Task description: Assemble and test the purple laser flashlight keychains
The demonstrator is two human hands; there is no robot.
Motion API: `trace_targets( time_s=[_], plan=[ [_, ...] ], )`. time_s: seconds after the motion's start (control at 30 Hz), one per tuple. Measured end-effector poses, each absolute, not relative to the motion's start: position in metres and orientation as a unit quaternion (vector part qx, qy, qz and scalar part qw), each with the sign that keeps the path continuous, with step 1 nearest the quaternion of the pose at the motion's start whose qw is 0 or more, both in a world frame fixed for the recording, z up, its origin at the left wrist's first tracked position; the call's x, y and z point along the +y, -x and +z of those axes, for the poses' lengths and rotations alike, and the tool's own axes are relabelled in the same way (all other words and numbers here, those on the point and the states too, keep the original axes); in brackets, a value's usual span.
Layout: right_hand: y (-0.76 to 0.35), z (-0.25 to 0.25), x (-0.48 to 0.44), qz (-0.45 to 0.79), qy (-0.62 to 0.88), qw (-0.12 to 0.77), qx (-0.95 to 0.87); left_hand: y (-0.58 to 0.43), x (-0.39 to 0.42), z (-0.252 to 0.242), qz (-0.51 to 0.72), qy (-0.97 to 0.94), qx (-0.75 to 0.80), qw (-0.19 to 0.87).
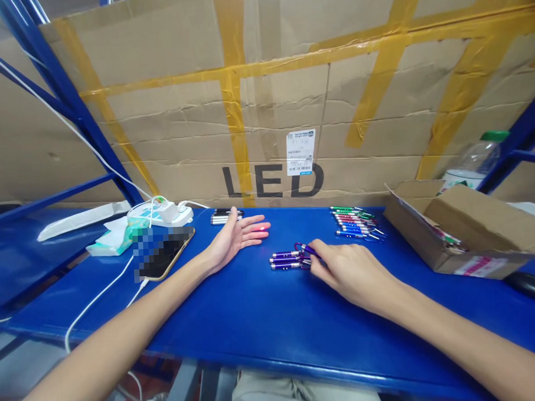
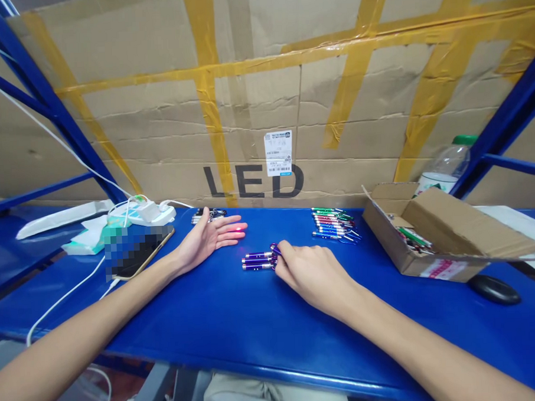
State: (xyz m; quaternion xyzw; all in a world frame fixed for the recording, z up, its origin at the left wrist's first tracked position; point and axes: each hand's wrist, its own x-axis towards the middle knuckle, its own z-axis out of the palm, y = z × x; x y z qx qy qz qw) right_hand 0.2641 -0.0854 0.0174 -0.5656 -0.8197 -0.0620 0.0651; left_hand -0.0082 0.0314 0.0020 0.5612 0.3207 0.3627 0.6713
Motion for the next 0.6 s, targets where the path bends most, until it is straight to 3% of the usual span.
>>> trace_targets(
  time_s=[0.6],
  plan=[
    [-0.2597,0.0153,-0.0864,-0.041,0.534,0.056,-0.843,0.0083,0.0364,-0.0005,0.37,-0.564,0.327,0.662]
  ],
)
